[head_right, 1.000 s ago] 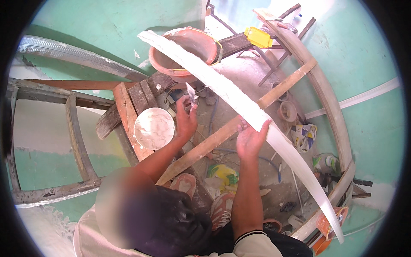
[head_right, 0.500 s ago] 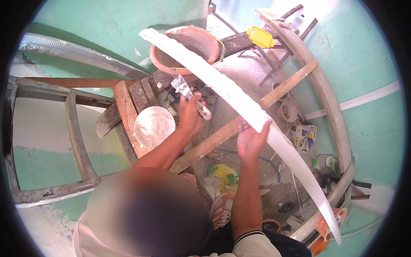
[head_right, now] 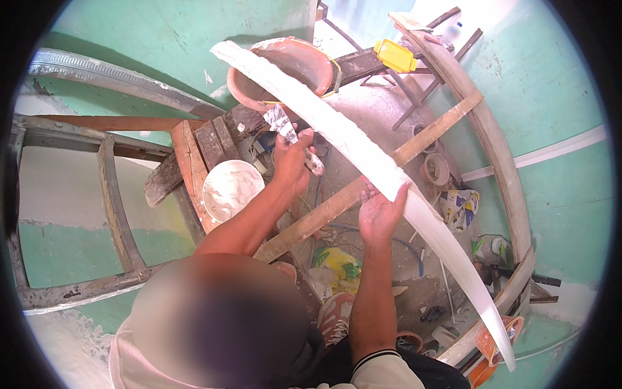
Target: The person mixes a white paste in a bowl using a putty knife, then applies the paste to a long white curved strip. The person repeatedly scoops paste and spreads it along the strip's surface.
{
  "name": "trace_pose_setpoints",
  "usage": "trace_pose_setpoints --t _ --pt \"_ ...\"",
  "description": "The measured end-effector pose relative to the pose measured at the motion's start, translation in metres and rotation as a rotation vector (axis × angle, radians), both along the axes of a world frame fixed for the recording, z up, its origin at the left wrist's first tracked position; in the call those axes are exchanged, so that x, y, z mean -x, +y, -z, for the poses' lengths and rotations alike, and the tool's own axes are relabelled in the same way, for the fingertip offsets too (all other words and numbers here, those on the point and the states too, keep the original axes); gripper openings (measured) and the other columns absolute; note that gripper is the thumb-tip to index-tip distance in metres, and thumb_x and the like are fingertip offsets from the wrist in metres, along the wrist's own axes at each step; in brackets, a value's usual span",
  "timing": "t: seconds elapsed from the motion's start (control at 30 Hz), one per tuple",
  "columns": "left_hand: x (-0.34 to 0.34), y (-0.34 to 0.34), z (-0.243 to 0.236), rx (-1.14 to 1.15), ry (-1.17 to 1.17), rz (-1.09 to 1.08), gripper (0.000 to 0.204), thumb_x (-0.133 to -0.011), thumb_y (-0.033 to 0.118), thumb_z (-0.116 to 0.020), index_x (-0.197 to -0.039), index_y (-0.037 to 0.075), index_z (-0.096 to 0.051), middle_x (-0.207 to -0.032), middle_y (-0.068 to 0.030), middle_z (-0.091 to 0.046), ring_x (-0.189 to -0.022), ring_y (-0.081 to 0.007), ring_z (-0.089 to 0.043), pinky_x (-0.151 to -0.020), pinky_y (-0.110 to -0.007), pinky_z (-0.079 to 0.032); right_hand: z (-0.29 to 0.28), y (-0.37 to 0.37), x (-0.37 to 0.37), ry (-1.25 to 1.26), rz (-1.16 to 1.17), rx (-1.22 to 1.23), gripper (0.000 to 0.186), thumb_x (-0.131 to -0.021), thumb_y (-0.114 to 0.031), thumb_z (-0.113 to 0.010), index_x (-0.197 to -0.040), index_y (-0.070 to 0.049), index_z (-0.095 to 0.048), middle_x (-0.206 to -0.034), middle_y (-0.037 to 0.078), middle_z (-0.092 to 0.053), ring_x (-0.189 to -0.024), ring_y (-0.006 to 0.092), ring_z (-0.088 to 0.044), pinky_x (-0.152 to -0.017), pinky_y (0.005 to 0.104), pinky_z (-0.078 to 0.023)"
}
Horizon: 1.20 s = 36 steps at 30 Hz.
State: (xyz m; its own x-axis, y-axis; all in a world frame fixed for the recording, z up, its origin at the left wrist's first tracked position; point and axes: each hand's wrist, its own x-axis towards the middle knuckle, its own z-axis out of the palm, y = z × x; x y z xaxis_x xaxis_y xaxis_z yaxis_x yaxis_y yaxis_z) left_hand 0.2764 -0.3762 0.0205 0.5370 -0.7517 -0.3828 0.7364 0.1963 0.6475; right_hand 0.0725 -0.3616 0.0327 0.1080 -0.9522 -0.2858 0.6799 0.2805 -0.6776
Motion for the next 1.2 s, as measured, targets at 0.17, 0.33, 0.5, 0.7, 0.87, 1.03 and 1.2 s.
trace_pose_setpoints --t 0.17,0.33,0.5,0.7,0.87,1.03,1.2 --pt "-0.004 -0.001 -0.007 -0.053 -0.057 -0.028 0.050 -0.092 -0.002 -0.073 -0.133 0.006 -0.046 -0.102 -0.0063 -0.065 -0.076 -0.0136 -0.059 -0.065 -0.030 -0.049 0.005 -0.002 0.002 -0.004 -0.002 0.013 0.063 -0.104 -0.065 -0.047 -0.143 -0.016 -0.053 -0.124 0.005 -0.064 -0.109 0.0223 -0.057 -0.089 0.0356 -0.038" --pt "-0.017 0.000 -0.014 -0.030 -0.094 -0.120 0.045 -0.091 0.001 -0.075 -0.129 0.005 -0.050 -0.093 -0.0038 -0.064 -0.070 -0.0124 -0.058 -0.061 -0.029 -0.050 0.005 -0.001 0.000 -0.014 -0.002 0.013 0.062 -0.105 -0.064 -0.045 -0.142 -0.015 -0.055 -0.120 0.005 -0.066 -0.106 0.0217 -0.059 -0.085 0.0349 -0.039" --pt "-0.063 0.017 -0.013 -0.073 -0.139 -0.234 0.029 -0.098 0.004 -0.068 -0.123 0.005 -0.053 -0.102 -0.0065 -0.070 -0.075 -0.0123 -0.062 -0.062 -0.028 -0.053 0.008 -0.001 0.002 -0.034 -0.027 -0.004 0.064 -0.104 -0.065 -0.047 -0.141 -0.014 -0.055 -0.119 0.007 -0.067 -0.105 0.0222 -0.060 -0.084 0.0346 -0.041" --pt "-0.118 0.046 -0.011 -0.147 -0.094 -0.246 0.029 -0.101 0.002 -0.062 -0.126 0.009 -0.049 -0.114 -0.0100 -0.072 -0.089 -0.0158 -0.067 -0.071 -0.031 -0.052 0.012 0.000 0.005 -0.026 -0.098 -0.040 0.071 -0.102 -0.070 -0.046 -0.142 -0.013 -0.054 -0.121 0.009 -0.064 -0.109 0.0237 -0.057 -0.091 0.0364 -0.038" --pt "-0.119 0.062 -0.003 -0.136 -0.145 -0.125 0.032 -0.098 0.002 -0.066 -0.126 0.011 -0.051 -0.106 -0.0072 -0.071 -0.083 -0.0155 -0.064 -0.069 -0.033 -0.052 0.018 0.004 0.002 -0.041 -0.120 -0.068 0.074 -0.101 -0.070 -0.050 -0.139 -0.006 -0.055 -0.118 0.012 -0.065 -0.104 0.0243 -0.059 -0.092 0.0370 -0.044" --pt "-0.084 0.068 -0.004 -0.197 -0.165 -0.131 0.022 -0.103 0.010 -0.063 -0.123 0.004 -0.056 -0.105 -0.0073 -0.065 -0.084 -0.0168 -0.060 -0.074 -0.032 -0.053 0.055 0.018 0.017 0.222 -0.328 -0.011 0.063 -0.107 -0.057 -0.052 -0.130 0.000 -0.062 -0.112 0.008 -0.069 -0.093 0.0175 -0.062 -0.084 0.0327 -0.052" --pt "-0.046 0.099 -0.006 -0.121 -0.017 0.087 0.032 -0.114 0.020 -0.039 -0.126 -0.003 -0.058 -0.112 -0.0093 -0.062 -0.097 -0.0182 -0.060 -0.086 -0.033 -0.054 0.021 0.067 -0.063 0.743 -0.637 0.307 0.038 -0.106 -0.030 -0.064 -0.128 0.000 -0.064 -0.100 0.004 -0.070 -0.085 0.0125 -0.064 -0.082 0.0314 -0.054"
